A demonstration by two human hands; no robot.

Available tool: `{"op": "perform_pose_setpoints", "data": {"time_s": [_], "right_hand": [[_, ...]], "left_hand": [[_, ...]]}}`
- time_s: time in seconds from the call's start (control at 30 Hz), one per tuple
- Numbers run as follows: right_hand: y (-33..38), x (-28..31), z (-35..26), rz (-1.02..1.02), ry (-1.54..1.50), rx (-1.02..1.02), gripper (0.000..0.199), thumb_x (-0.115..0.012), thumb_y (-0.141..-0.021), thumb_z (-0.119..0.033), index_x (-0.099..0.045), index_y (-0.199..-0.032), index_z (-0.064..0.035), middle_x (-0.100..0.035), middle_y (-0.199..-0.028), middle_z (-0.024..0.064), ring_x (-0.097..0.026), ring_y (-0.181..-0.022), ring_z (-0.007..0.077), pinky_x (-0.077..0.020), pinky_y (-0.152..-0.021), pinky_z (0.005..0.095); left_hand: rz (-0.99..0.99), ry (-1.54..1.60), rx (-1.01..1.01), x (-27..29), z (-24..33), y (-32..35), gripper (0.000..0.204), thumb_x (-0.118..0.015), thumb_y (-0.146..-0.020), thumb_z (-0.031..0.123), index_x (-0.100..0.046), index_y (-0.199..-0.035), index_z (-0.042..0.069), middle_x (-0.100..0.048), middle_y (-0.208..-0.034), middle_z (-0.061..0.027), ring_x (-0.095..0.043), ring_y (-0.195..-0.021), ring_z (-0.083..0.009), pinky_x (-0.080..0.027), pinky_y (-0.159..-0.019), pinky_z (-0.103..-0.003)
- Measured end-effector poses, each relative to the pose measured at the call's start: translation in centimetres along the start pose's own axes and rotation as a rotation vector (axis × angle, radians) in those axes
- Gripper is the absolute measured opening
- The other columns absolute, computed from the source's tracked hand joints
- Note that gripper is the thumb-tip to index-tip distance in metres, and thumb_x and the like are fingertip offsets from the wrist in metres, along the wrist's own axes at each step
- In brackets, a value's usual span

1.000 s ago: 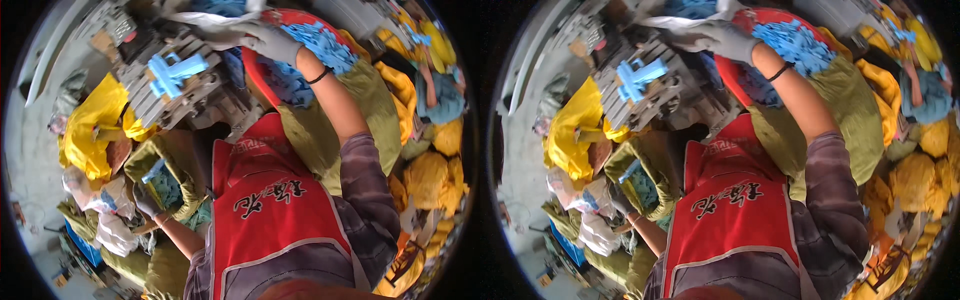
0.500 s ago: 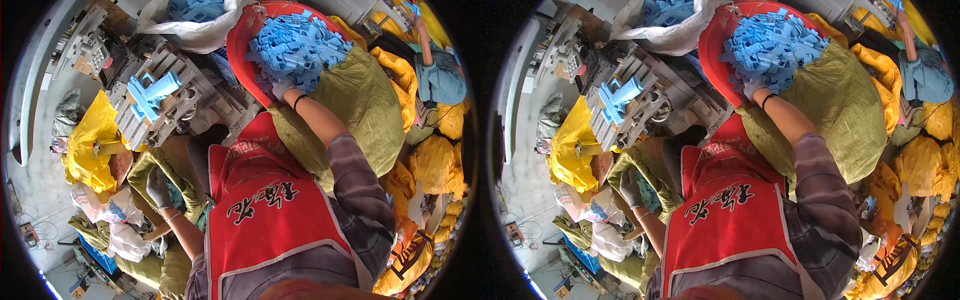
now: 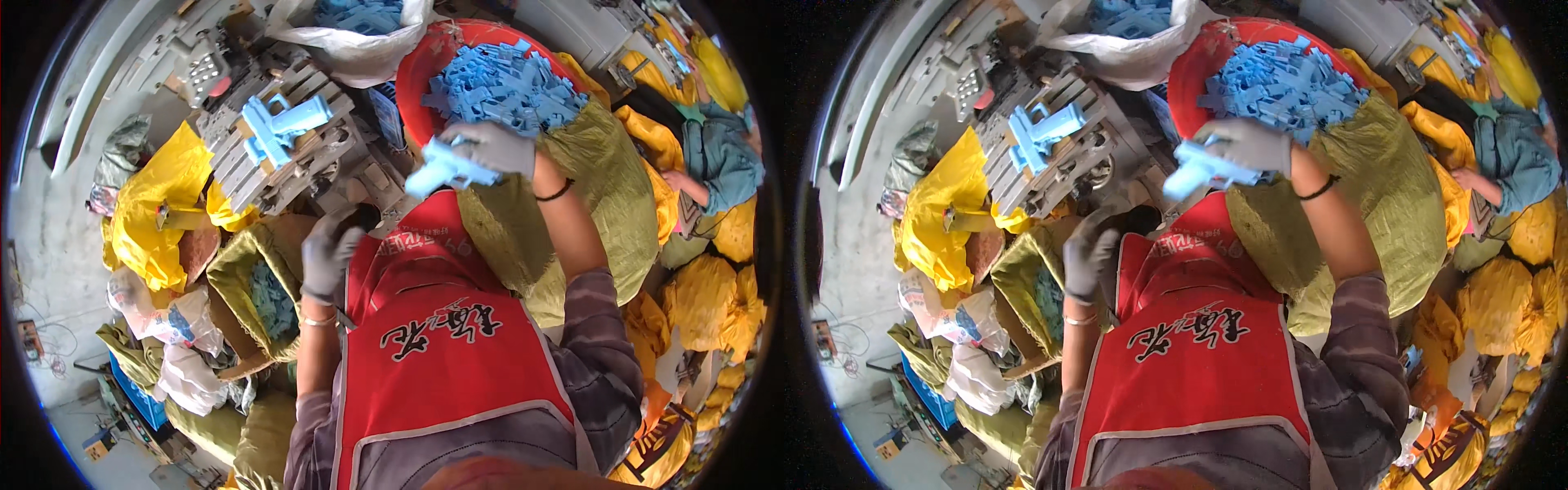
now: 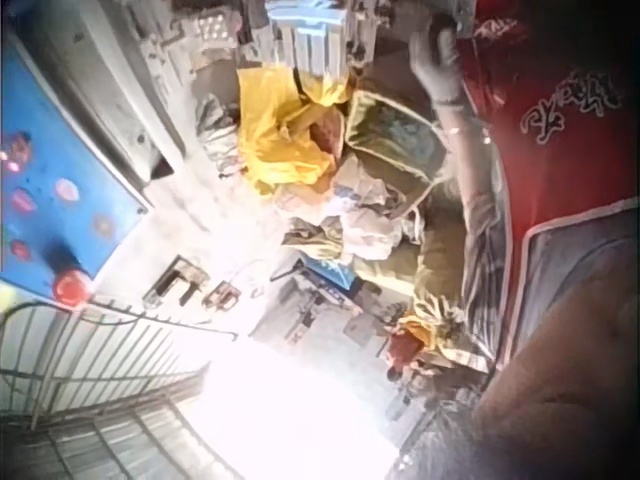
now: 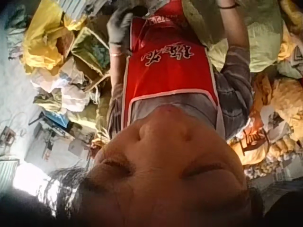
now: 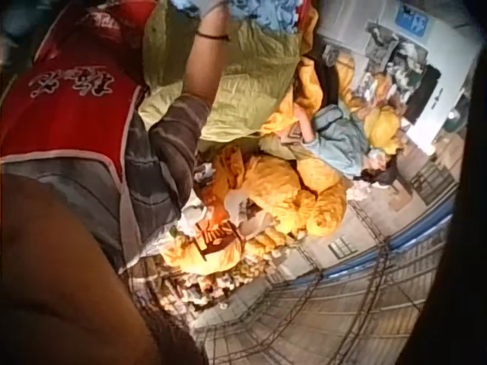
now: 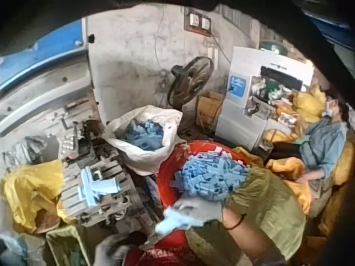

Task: The person puts on gloves, cleans a machine component with tape, and presses buttons on the control panel. The person then loads toy gun parts onto the machine to stamp them, places the stamped parts into containers, and covers a basin of parts with a sack.

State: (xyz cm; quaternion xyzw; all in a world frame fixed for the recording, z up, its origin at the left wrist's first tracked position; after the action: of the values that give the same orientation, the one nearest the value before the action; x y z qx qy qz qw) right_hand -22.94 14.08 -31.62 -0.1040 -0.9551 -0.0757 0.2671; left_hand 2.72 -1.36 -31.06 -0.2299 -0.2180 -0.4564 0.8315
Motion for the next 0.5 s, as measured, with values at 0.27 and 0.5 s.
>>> {"op": "perform_pose_setpoints", "data": {"time_s": [0.27, 0.5], "right_hand": [[2.2, -3.9, -11.7, 0.642, 0.550, 0.283, 0.029, -0.067, -0.081, -0.015, -0.060, -0.108, -0.0056, -0.063, -0.100, 0.0111, -0.061, -0.087, 0.0263, -0.0480, -0.075, 0.0364], [5.9, -11.8, -7.4, 0.595, 0.208, 0.151, 0.065, -0.062, -0.085, -0.022, -0.030, -0.139, -0.0035, -0.053, -0.120, 0.0247, -0.059, -0.097, 0.0406, -0.0490, -0.077, 0.0457]], "left_hand": [[-0.083, 0.329, 0.139, -5.0, -0.9, 0.7, 0.015, -0.061, -0.087, 0.014, -0.059, -0.086, -0.001, -0.058, -0.073, -0.0024, -0.052, -0.069, -0.0067, -0.043, -0.059, -0.024], [0.032, 0.404, -0.156, -4.9, 5.1, -0.1, 0.029, -0.060, -0.088, 0.017, -0.060, -0.110, -0.001, -0.065, -0.099, -0.0123, -0.063, -0.089, -0.0219, -0.049, -0.078, -0.032]]}}
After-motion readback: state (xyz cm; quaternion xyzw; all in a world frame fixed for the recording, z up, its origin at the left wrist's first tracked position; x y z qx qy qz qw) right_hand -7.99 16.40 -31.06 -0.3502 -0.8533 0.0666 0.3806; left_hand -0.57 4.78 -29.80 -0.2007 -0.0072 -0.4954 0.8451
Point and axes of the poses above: each hand's wrist, its own y-axis away from the middle knuckle, its own x-axis out of the back of the hand, z = x × y, the point moved 7 cm from there along -y, towards the middle knuckle
